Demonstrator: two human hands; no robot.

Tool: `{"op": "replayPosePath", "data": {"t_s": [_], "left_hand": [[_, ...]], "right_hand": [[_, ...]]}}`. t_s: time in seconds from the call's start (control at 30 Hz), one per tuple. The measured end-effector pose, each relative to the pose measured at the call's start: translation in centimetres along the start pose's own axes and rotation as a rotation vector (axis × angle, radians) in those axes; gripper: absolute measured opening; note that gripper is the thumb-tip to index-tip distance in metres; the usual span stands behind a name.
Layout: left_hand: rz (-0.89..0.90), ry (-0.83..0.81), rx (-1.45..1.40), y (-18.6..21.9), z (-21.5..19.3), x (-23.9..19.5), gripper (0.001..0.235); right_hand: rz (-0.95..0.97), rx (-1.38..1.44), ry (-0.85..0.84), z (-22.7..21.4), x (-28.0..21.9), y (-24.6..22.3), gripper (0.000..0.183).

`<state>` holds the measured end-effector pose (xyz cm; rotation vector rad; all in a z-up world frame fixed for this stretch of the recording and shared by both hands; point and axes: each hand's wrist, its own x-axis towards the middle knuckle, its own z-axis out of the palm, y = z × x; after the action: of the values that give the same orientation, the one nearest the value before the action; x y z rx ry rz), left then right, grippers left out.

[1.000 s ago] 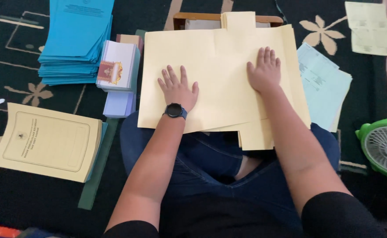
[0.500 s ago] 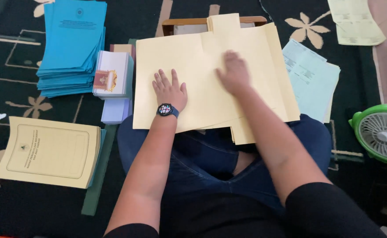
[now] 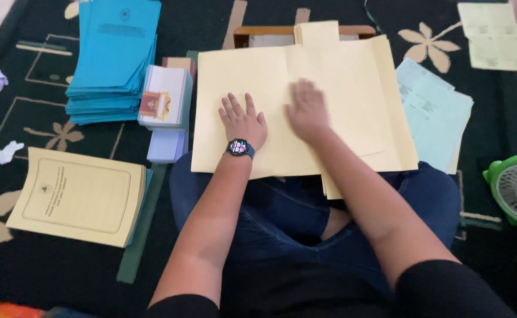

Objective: The person sits on the floor and repeatedly folds large beige paper sheets in half, then places them into a stack. The person handles the sheets one at a time, smoothing each fold before stacking.

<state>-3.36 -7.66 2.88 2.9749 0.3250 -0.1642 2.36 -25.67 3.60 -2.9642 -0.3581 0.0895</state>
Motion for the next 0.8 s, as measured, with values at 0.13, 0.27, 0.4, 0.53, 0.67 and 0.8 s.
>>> {"op": "replayPosePath", "data": {"t_s": [0.13, 0.27, 0.4, 0.53, 0.67, 0.8], "left_hand": [[0.016, 0.022, -0.016, -0.2, 0.2, -0.1, 0.067], [0.025, 0.025, -0.049, -0.6, 0.2, 0.2, 0.067], [0.041, 0.034, -0.054, -0.7, 0.6, 0.4, 0.067], [0.082, 0.024, -0.010, -1.2, 1.8, 1.1, 0.071], [0.301, -0.090, 0.044, -1.2, 2.3, -4.0, 0.096], [0.431, -0.195, 0.063, -1.0, -3.0, -11.7, 0.113]], "right_hand": [[-0.190, -0.036, -0.095, -0.3, 0.0, -3.9, 0.071], [-0.147, -0.072, 0.036, 0.1, 2.5, 2.9, 0.065], [0.063, -0.093, -0.035, -3.0, -1.1, 8.3, 0.080], [0.075, -0.123, -0.078, -4.1, -5.8, 10.6, 0.081], [0.096, -0.030, -0.106, -4.2, -9.3, 11.3, 0.079], [0.099, -0.078, -0.144, -4.6, -7.2, 11.0, 0.080]]}}
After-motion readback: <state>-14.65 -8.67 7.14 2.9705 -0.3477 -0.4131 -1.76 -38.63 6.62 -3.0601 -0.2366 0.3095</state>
